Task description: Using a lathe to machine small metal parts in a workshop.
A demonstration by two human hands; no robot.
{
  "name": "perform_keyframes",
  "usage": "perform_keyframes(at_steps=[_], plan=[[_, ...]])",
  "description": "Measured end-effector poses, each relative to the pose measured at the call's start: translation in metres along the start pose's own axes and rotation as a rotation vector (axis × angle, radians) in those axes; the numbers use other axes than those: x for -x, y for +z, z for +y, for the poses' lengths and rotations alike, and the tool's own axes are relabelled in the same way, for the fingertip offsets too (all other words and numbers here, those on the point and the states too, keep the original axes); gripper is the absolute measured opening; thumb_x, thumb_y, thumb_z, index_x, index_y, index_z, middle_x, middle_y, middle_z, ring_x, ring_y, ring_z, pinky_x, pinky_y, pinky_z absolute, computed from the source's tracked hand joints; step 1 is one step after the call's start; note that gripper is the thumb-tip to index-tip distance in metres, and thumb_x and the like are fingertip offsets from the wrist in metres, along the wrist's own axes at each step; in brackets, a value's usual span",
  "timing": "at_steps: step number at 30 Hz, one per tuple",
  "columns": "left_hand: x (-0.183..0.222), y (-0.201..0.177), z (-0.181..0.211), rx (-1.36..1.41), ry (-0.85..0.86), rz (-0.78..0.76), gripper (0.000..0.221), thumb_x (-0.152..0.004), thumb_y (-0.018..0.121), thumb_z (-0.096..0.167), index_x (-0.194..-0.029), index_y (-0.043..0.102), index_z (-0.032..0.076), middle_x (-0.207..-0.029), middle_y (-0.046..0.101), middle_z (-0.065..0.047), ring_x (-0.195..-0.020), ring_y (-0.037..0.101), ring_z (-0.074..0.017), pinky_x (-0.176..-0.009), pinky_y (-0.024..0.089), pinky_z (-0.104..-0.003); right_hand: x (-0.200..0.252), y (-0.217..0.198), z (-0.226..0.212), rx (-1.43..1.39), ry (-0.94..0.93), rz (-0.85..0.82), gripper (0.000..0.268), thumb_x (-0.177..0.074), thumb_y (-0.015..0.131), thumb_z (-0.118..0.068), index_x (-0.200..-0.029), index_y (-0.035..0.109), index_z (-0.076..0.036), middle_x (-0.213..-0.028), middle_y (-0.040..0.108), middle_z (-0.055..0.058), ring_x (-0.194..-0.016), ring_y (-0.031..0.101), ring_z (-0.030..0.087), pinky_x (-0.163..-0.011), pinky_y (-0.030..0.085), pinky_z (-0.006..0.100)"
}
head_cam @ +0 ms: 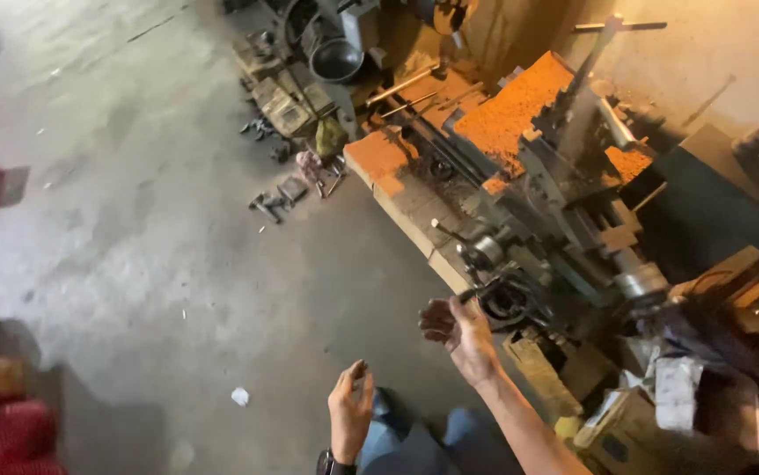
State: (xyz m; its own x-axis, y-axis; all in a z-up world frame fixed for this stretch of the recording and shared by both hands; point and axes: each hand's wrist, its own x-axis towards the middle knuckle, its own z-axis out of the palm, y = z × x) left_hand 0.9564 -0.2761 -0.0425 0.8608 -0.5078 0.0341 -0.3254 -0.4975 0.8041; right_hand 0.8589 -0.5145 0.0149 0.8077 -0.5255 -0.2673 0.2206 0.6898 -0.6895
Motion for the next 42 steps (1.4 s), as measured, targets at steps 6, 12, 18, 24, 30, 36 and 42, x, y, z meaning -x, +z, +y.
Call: perform_keyframes(at_steps=[6, 12, 18, 24, 30, 36, 42], plan=[[-0.185, -0.01, 0.013, 0.193, 0.066, -0.153, 0.029, -0.092, 0.069, 0.014, -0.118, 0.069, 0.0, -0.108, 0.078, -0.013, -0.093, 0.077, -0.0232, -0.082, 0.061, -0.033, -0.103, 0.045, -0.003, 0.24, -0.159, 0.13, 0.034, -0.102, 0.057, -0.026, -0.11, 0.071, 0.004, -0.095, 0.076, 0.017, -0.082, 0.075, 0.024, -0.074, 0.063, 0.039], [-0.357, 0.033, 0.022, 0.277, 0.158, -0.34, 0.028, -0.093, 0.069, 0.01, -0.119, 0.069, 0.0, -0.109, 0.077, -0.012, -0.092, 0.077, -0.0207, -0.079, 0.062, -0.031, -0.245, 0.006, -0.007, 0.061, -0.123, 0.406, 0.024, -0.102, 0.059, -0.017, -0.108, 0.072, 0.003, -0.093, 0.074, 0.012, -0.08, 0.072, 0.021, -0.073, 0.06, 0.036], [-0.533, 0.061, 0.04, 0.257, 0.191, -0.466, 0.028, -0.092, 0.071, 0.009, -0.118, 0.07, 0.0, -0.106, 0.078, -0.012, -0.088, 0.077, -0.0203, -0.077, 0.061, -0.031, -0.401, 0.003, -0.033, -0.052, -0.224, 0.581, 0.018, -0.101, 0.064, -0.013, -0.106, 0.072, 0.002, -0.092, 0.073, 0.011, -0.078, 0.069, 0.019, -0.069, 0.055, 0.033], [-0.71, 0.152, -0.01, 0.179, 0.24, -0.498, 0.026, -0.092, 0.071, 0.014, -0.114, 0.072, 0.0, -0.1, 0.078, -0.015, -0.085, 0.078, -0.023, -0.076, 0.061, -0.032, -0.506, 0.064, -0.075, -0.114, -0.216, 0.567, 0.017, -0.099, 0.065, -0.013, -0.103, 0.072, 0.002, -0.088, 0.072, 0.008, -0.075, 0.068, 0.016, -0.068, 0.056, 0.031], [-0.887, 0.316, -0.069, -0.189, 0.593, -0.538, 0.032, -0.094, 0.063, 0.026, -0.112, 0.075, 0.002, -0.103, 0.074, -0.024, -0.095, 0.069, -0.0453, -0.083, 0.055, -0.051, -0.59, 0.097, -0.087, -0.127, -0.205, 0.84, 0.021, -0.097, 0.065, -0.013, -0.102, 0.071, 0.006, -0.085, 0.07, 0.009, -0.073, 0.065, 0.015, -0.067, 0.054, 0.03], [-0.975, 0.46, -0.137, -0.517, -0.093, -0.905, 0.071, -0.098, 0.052, 0.063, -0.113, 0.074, -0.002, -0.111, 0.071, -0.031, -0.107, 0.068, -0.0472, -0.094, 0.054, -0.053, -0.64, 0.051, 0.009, -0.275, -0.117, 1.144, 0.022, -0.094, 0.066, -0.011, -0.104, 0.072, 0.007, -0.085, 0.073, 0.014, -0.071, 0.064, 0.017, -0.067, 0.055, 0.031], [-0.978, 0.464, -0.12, -0.293, -0.028, -0.784, 0.084, -0.084, 0.055, 0.077, -0.104, 0.067, -0.004, -0.099, 0.07, -0.024, -0.094, 0.069, -0.0383, -0.082, 0.055, -0.05, -0.664, 0.04, 0.036, -0.294, 0.088, 1.218, 0.023, -0.091, 0.07, -0.008, -0.102, 0.074, 0.011, -0.082, 0.077, 0.02, -0.069, 0.068, 0.021, -0.061, 0.055, 0.034]])
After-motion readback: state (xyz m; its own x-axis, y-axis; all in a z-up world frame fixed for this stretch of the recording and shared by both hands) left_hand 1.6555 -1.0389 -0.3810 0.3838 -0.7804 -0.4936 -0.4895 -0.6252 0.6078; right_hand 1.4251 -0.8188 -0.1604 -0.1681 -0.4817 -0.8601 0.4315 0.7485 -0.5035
